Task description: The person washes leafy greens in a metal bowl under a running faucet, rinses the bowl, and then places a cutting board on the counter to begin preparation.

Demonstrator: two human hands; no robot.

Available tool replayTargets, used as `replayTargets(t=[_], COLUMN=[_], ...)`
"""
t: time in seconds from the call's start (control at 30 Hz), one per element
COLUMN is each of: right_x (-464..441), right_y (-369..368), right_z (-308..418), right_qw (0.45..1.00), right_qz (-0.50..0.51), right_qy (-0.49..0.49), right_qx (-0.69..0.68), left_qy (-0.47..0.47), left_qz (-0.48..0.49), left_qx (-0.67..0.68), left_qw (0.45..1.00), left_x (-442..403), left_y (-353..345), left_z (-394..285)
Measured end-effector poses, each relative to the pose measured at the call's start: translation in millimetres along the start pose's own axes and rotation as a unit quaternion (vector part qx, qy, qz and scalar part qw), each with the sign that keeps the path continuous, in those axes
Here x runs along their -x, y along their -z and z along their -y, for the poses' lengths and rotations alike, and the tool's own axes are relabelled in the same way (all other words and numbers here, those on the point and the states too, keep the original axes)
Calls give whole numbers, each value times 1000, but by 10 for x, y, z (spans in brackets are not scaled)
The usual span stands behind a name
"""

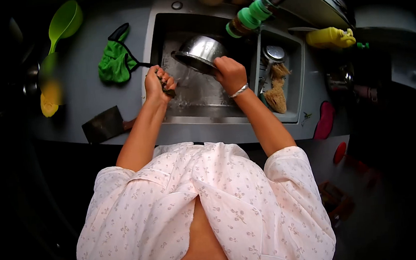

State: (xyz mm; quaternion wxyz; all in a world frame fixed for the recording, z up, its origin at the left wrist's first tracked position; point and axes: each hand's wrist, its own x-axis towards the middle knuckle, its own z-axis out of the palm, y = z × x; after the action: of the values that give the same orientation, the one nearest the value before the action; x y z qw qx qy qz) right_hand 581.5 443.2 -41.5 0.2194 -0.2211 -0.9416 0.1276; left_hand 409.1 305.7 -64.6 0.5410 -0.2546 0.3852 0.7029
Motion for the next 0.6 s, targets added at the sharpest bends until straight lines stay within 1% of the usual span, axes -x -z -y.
replayTargets(t=[0.1, 0.2, 0.23, 0.27, 0.4, 0.43, 0.5, 0.53, 0.6], right_x=[125, 232, 254, 261, 327, 380, 459, 563, 648], right_y=[254, 484, 556, 605, 840, 918, 956, 1046, 1120], right_z=[-9, 41, 49, 64, 139, 123, 118, 140, 180], right_qw=[996, 993, 990, 989, 983, 978, 977, 975, 977], right_qz=[-49, -71, -94, -99, -117, -146, -129, -138, -125], right_qy=[49, 57, 75, 72, 116, 137, 162, 165, 171], right_qx=[51, 72, 76, 79, 83, 62, 60, 63, 37], left_qy=[3, -1, -10, -17, -24, -33, -35, -48, -84], left_qz=[7, 8, 11, 15, 18, 35, 48, 52, 16], left_qx=[-9, -9, -7, -5, -30, -32, -46, -70, 48], left_qw=[1000, 1000, 1000, 1000, 999, 998, 997, 995, 995], left_x=[-6, 5, 14, 5, -7, 18, 54, 141, -37], left_y=[-53, -92, -94, -91, -38, -41, 12, -42, -18], left_z=[20, 51, 73, 73, 128, 182, 210, 262, 348])
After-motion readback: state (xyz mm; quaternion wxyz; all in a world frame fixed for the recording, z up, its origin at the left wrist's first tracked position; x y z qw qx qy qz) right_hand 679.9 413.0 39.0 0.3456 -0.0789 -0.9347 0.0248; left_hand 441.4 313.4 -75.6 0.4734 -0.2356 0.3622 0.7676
